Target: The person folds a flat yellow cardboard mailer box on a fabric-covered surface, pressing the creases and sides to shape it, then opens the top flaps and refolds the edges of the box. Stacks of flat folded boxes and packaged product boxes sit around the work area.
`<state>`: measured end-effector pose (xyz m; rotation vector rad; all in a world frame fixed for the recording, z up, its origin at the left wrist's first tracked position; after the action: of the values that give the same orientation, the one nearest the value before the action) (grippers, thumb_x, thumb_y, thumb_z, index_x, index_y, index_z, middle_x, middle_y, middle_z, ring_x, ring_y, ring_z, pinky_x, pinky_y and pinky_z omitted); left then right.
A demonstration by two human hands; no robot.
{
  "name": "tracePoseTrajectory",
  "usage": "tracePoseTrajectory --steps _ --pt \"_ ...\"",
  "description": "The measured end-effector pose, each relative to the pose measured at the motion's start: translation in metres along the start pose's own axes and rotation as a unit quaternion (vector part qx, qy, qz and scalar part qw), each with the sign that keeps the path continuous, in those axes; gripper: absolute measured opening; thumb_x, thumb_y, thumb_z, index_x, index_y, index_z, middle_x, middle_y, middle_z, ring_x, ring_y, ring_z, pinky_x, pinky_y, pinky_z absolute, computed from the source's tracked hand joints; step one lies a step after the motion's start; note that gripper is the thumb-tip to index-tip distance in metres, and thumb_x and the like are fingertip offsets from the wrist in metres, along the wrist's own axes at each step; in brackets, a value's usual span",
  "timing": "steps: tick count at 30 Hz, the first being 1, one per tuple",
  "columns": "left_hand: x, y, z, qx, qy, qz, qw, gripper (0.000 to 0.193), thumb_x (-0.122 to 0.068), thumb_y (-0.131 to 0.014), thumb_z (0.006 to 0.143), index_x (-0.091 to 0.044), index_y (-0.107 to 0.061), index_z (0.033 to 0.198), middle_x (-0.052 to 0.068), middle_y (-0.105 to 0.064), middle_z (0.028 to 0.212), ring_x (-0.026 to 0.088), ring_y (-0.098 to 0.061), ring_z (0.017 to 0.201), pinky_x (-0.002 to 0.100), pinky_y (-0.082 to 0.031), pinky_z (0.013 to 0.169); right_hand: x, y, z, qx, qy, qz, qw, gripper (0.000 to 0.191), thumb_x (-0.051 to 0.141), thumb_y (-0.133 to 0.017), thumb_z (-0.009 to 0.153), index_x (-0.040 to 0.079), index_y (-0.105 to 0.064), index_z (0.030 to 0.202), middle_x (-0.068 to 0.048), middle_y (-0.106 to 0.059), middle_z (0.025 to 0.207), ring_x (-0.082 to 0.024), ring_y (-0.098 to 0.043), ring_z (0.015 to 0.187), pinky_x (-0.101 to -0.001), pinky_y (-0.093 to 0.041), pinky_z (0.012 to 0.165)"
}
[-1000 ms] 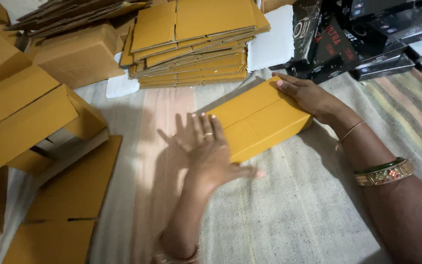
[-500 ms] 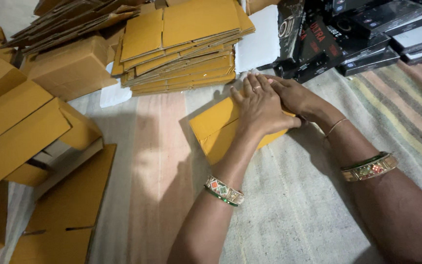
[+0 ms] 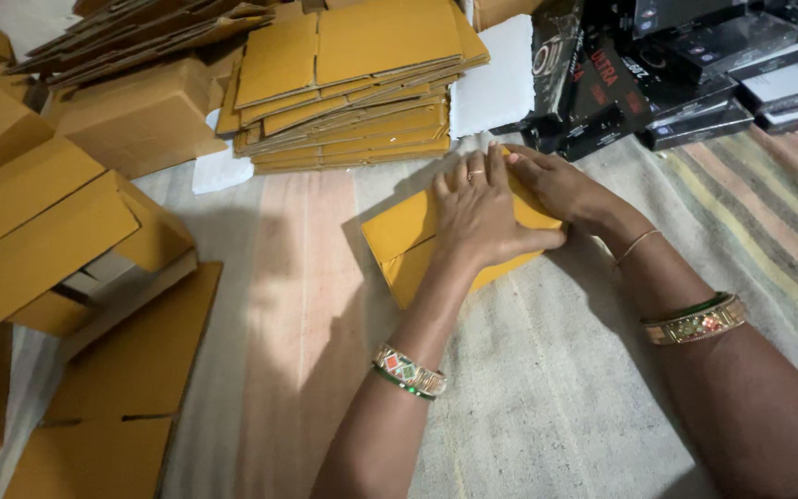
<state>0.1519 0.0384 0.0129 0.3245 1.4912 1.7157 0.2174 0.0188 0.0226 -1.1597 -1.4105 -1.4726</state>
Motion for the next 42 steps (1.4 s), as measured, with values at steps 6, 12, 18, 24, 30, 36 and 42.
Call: tracePoseTrajectory --steps 6,12,18,24,30,36,42 --pt "0.031 0.013 -0.031 0.041 0.027 0.012 0.999 0.156 -0.091 -0.071 0.045 0.005 -0.020 0.156 0.026 -0.033 0.159 0.039 -0.026 0.149 0.060 -0.018 0.116 -0.021 0.010 0.001 -0.041 -0.053 0.006 0.998 0.053 0.041 -0.043 0.105 0.011 -0.052 0.148 -0.007 -0.067 0.130 -0.014 -0.062 0.112 -0.0283 -0.050 0.096" --pt "0.068 0.022 -0.064 0.014 0.047 0.025 0.998 0.150 -0.100 -0.053 0.058 0.007 -0.023 0.158 0.026 -0.039 0.158 0.040 -0.030 0.148 0.064 -0.020 0.119 -0.026 0.015 0.004 -0.042 -0.047 -0.042 0.997 0.055 0.045 -0.044 0.104 0.015 -0.052 0.149 -0.006 -0.065 0.134 -0.014 -0.058 0.119 -0.0280 -0.046 0.100" --pt "0.132 0.046 -0.099 -0.185 0.160 -0.294 0.924 0.120 -0.057 -0.080 0.077 0.001 -0.018 0.162 0.034 -0.025 0.157 0.043 -0.029 0.144 0.054 -0.037 0.111 -0.025 0.023 0.003 -0.059 -0.029 -0.071 0.995 0.058 0.046 -0.046 0.104 0.011 -0.049 0.150 -0.007 -0.063 0.137 -0.015 -0.056 0.125 -0.0301 -0.045 0.105" --pt "0.122 0.035 -0.099 -0.107 0.098 -0.668 0.730 0.071 -0.030 -0.094 0.079 0.019 -0.067 0.125 0.032 -0.073 0.112 0.034 -0.072 0.097 0.045 -0.061 0.087 -0.011 0.018 0.005 -0.036 0.038 0.019 0.998 0.059 0.045 -0.043 0.104 0.008 -0.049 0.150 -0.004 -0.061 0.137 -0.014 -0.056 0.126 -0.0303 -0.046 0.104" --pt "0.114 0.042 -0.098 -0.107 0.069 -0.665 0.736 0.055 -0.033 -0.088 0.077 0.004 -0.070 0.114 0.015 -0.076 0.100 0.019 -0.076 0.088 0.033 -0.064 0.077 0.000 0.028 -0.002 -0.128 0.099 -0.199 0.967 0.052 0.036 -0.045 0.108 0.008 -0.050 0.152 -0.018 -0.060 0.139 -0.029 -0.058 0.127 -0.0386 -0.046 0.105" --pt "0.129 0.027 -0.096 -0.133 0.134 -0.647 0.739 0.068 -0.037 -0.091 0.072 0.003 -0.063 0.119 0.014 -0.076 0.104 0.021 -0.077 0.092 0.036 -0.066 0.080 0.054 -0.049 -0.027 -0.142 0.322 -0.529 0.772 0.051 0.024 -0.048 0.105 0.004 -0.046 0.152 -0.023 -0.045 0.154 -0.042 -0.036 0.150 -0.0580 -0.023 0.123" --pt "0.131 0.018 -0.101 -0.108 0.155 -0.676 0.712 0.067 -0.036 -0.090 0.072 -0.002 -0.062 0.122 0.011 -0.074 0.111 0.019 -0.074 0.100 0.034 -0.062 0.087 0.051 -0.111 -0.041 0.010 0.310 -0.496 0.811 0.055 0.036 -0.031 0.107 0.016 -0.036 0.157 -0.014 -0.029 0.164 -0.030 -0.018 0.154 -0.0536 -0.011 0.124"
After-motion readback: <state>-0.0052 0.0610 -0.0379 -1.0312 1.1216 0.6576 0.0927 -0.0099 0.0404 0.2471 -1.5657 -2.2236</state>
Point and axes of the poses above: each hand's wrist, its own z-axis towards the middle knuckle, its own y-axis out of the back of the hand, x = y × z, the point moved 10 cm from there along z, towards the middle knuckle
